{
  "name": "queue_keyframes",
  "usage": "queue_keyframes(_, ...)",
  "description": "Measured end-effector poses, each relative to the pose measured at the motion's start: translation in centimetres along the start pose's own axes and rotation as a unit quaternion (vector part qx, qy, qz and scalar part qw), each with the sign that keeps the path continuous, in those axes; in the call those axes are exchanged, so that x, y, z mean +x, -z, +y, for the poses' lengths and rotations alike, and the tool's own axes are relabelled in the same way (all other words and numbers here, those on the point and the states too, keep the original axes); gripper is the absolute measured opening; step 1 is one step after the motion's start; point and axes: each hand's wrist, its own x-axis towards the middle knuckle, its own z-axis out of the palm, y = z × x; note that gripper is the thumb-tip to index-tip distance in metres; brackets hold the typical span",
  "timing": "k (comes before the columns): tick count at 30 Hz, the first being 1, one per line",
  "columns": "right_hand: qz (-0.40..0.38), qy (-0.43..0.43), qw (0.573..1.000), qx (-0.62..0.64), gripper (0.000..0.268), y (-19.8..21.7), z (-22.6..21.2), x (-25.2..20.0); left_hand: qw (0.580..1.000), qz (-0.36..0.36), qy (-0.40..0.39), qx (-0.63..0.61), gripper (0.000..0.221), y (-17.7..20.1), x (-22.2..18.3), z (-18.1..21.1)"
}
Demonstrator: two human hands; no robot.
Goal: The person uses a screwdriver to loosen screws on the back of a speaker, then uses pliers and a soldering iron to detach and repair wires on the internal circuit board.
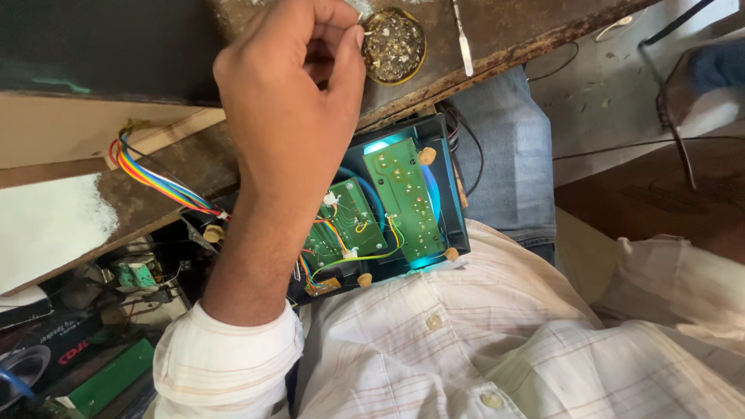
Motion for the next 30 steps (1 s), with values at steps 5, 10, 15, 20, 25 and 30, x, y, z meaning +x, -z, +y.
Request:
queue_keyframes(5, -0.084, 0.119, 0.989, 0.0, 0.037, -3.6, -2.5, 0.5, 0.999, -0.001, -0.012, 0.048, 0.014, -0.1, -0.2, 0.5)
queue_keyframes(10, -0.119, 0.197, 0.973, 0.012, 0.039, -7.5, -3.7, 1.8, 0.999, 0.006, -0.01, 0.053, 0.014, -0.3, -0.5, 1.0)
queue_keyframes(15, -0.119, 0.242, 0.963, 0.017, 0.041, -10.3, -4.1, 2.4, 0.998, 0.002, 0.0, 0.058, 0.014, -0.3, -0.4, 1.1)
queue_keyframes(20, -0.112, 0.262, 0.958, 0.01, 0.044, -11.4, -3.5, 2.4, 0.997, 0.005, 0.003, 0.075, 0.014, -0.5, -0.4, 1.0)
queue_keyframes(25, -0.109, 0.262, 0.959, 0.006, 0.047, -11.2, -2.7, 2.0, 0.996, 0.002, -0.002, 0.084, 0.013, -0.7, -0.4, 1.1)
queue_keyframes(30, -0.134, 0.25, 0.959, 0.03, 0.047, -11.3, -2.2, 2.1, 0.996, 0.002, -0.005, 0.093, 0.013, -0.7, -0.5, 1.1)
